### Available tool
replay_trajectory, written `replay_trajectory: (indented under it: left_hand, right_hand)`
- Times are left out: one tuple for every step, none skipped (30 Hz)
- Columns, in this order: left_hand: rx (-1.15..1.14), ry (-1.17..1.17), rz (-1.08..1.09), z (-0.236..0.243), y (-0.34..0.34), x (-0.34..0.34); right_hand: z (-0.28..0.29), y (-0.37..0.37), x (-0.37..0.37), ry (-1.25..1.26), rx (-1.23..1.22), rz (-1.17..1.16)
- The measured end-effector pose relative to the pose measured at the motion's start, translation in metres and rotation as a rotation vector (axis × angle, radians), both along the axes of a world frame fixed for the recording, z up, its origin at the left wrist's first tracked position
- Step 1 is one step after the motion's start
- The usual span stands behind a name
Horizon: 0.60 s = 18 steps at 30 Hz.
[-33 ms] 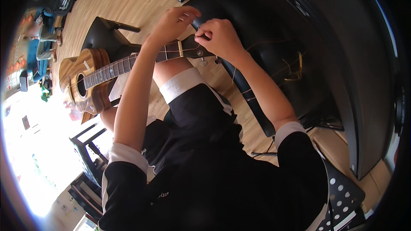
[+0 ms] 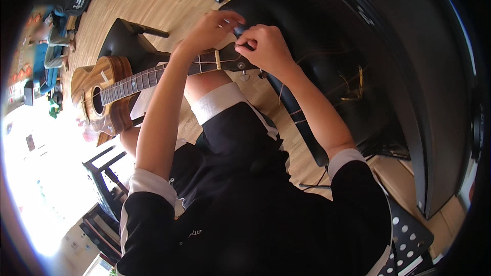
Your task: The person sits on the floor and strings an acoustic guitar. They thread a new string through the bridge, pull it taut, and wind it onto the tuning peg at the headstock. The person repeats this process for multiple strings, occasionally plucking them to check tension.
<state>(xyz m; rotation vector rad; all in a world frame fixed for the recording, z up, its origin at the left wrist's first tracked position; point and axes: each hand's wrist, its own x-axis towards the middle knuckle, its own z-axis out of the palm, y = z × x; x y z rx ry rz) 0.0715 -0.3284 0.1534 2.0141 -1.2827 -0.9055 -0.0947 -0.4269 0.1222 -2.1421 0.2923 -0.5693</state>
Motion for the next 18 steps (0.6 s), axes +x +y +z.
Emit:
replay_trajectory:
  left_hand:
    - [0.114,0.029,-0.004,-0.007,-0.003,0.003]
    - [0.148,0.049,-0.012,-0.01,-0.007,0.0]
    - [0.182,0.068,-0.019,-0.011,-0.011,-0.001]
    - [0.217,0.087,-0.027,-0.012,-0.012,-0.001]
    - [0.095,0.112,-0.047,-0.017,-0.015,0.0]
    - [0.135,0.139,-0.078,-0.021,-0.016,0.004]
    - [0.173,0.165,-0.109,-0.023,-0.017,0.009]
    - [0.211,0.194,-0.142,-0.02,-0.02,0.01]
    - [0.226,0.174,-0.167,-0.017,-0.024,0.011]
    - [0.242,0.153,-0.193,-0.013,-0.027,0.012]
    - [0.259,0.129,-0.216,-0.01,-0.028,0.014]
    - [0.262,0.13,-0.196,-0.008,-0.027,0.014]
    - [0.264,0.131,-0.177,-0.006,-0.024,0.012]
    - [0.266,0.13,-0.163,-0.006,-0.024,0.012]
    - [0.266,0.073,-0.169,-0.005,-0.023,0.011]
    - [0.266,0.016,-0.175,-0.006,-0.023,0.01]
    - [0.269,-0.038,-0.18,-0.006,-0.022,0.006]
    - [0.274,-0.08,-0.16,-0.007,-0.022,0.002]
  right_hand:
    - [-0.001,-0.002,0.0,-0.047,0.002,-0.001]
    - [-0.002,-0.002,-0.002,-0.087,0.006,-0.005]
    - [0.001,-0.002,-0.003,-0.06,0.017,-0.008]
    - [0.001,-0.001,-0.003,-0.058,0.023,-0.005]
    - [0.002,-0.002,-0.003,-0.051,0.021,-0.003]
    - [0.002,-0.002,-0.003,-0.044,0.02,-0.001]
    - [0.002,0.0,-0.003,-0.051,0.024,-0.004]
    - [0.001,0.001,-0.004,-0.056,0.027,-0.009]
    - [-0.001,0.001,-0.004,-0.06,0.03,-0.014]
    - [-0.002,0.0,-0.003,-0.043,0.032,-0.011]
    - [-0.002,-0.002,-0.002,-0.031,0.036,-0.006]
    - [-0.002,-0.003,-0.001,-0.019,0.04,-0.002]
    - [-0.001,-0.002,-0.002,-0.017,0.039,0.0]
    - [0.0,-0.001,-0.003,-0.016,0.036,-0.002]
    - [0.002,-0.001,-0.002,-0.016,0.032,-0.004]
    - [0.002,-0.001,-0.001,-0.016,0.028,-0.004]
    - [0.003,-0.001,-0.002,-0.014,0.028,-0.001]
    - [0.003,-0.001,-0.002,-0.012,0.027,0.002]
